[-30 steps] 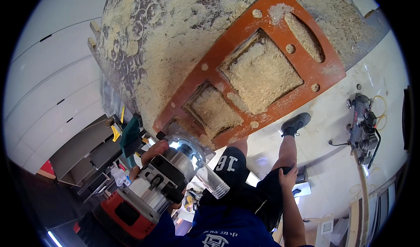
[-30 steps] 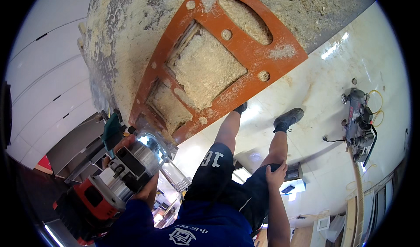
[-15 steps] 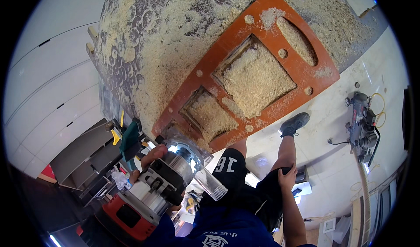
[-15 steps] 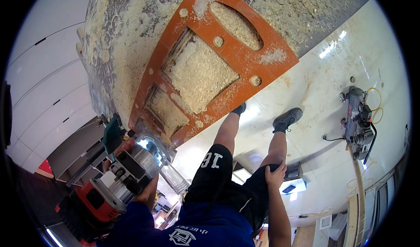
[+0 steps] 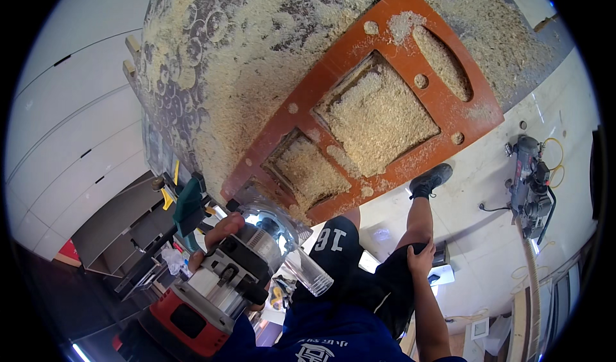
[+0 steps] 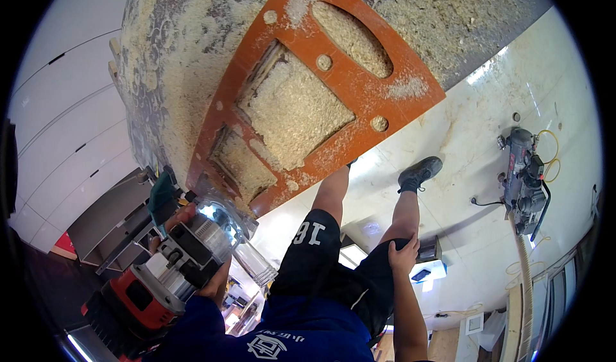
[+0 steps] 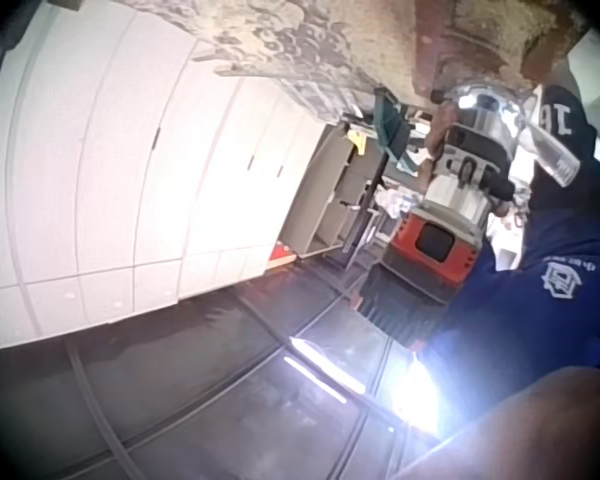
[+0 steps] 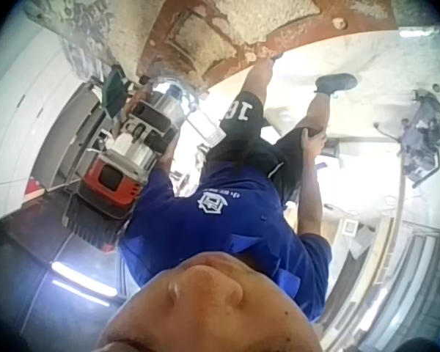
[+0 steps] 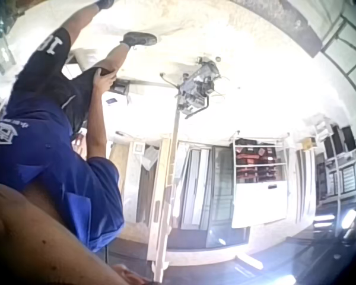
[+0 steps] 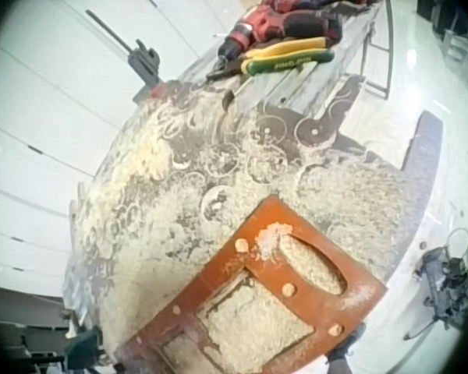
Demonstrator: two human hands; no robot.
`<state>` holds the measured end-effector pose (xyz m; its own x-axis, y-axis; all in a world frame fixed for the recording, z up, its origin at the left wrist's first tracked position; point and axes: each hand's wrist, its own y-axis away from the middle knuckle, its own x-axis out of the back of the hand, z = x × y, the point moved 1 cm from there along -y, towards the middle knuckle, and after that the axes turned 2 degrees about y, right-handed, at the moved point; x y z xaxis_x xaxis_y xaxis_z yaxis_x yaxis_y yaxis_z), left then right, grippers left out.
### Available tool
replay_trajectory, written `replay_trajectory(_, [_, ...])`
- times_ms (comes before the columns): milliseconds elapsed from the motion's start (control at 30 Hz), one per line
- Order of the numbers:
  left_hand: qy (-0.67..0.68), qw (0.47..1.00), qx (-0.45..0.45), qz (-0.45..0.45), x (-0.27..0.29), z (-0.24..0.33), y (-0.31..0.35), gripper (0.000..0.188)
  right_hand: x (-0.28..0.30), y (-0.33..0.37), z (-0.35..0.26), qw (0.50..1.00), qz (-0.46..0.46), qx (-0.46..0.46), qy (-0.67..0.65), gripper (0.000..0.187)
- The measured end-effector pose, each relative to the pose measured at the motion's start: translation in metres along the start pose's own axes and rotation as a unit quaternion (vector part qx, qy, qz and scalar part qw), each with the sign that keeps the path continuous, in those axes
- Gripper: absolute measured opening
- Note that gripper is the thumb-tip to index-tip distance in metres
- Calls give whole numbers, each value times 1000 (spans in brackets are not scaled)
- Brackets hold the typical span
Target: The person uses a cordless router to hollow out a rectangular recess in a wooden board clamped to a workbench. They repeatedly guide the tool along the marked area, removing material and creating wood shavings.
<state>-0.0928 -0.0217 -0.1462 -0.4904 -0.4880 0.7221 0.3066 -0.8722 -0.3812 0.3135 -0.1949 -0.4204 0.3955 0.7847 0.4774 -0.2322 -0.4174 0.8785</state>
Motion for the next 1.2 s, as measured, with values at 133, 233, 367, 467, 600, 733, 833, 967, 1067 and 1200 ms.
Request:
replay_trajectory(133, [-118,981,149,-30,21,25,5,99,3,0,-3,1000,-3,-4,4,89])
replay_trajectory(233, [-172,981,-65,-69,30,-4,12,98,-4,-4,8,1000,11,16,18,92])
replay_trajectory(367, [-273,935,-143,-176,58,-11,7,99,2,-4,4,1000,-11,2,15,92])
replay_trajectory(467, [-209,969,-74,-106,43,-10,15,99,-1,-6,6,1000,-6,5,16,92])
replay_trajectory(600, [-94,995,-28,-27,-1,14,-8,99,0,-8,5,1000,-3,5,30,92])
replay_trajectory(733, [-102,993,7,-54,4,15,-12,99,3,-7,3,999,2,12,31,93])
replay_trajectory(833, [-112,993,0,-49,7,6,-6,99,8,-8,1,1000,-6,7,23,93])
replay_trajectory(967, [-124,991,5,-47,11,2,-2,100,11,-10,3,1000,4,22,12,92])
replay_trajectory(1067, [-136,990,4,-46,11,5,-3,100,8,-11,4,999,9,32,7,92])
replay_trajectory(1200, [-133,990,4,-42,2,2,-3,101,11,-12,14,999,17,26,-18,92])
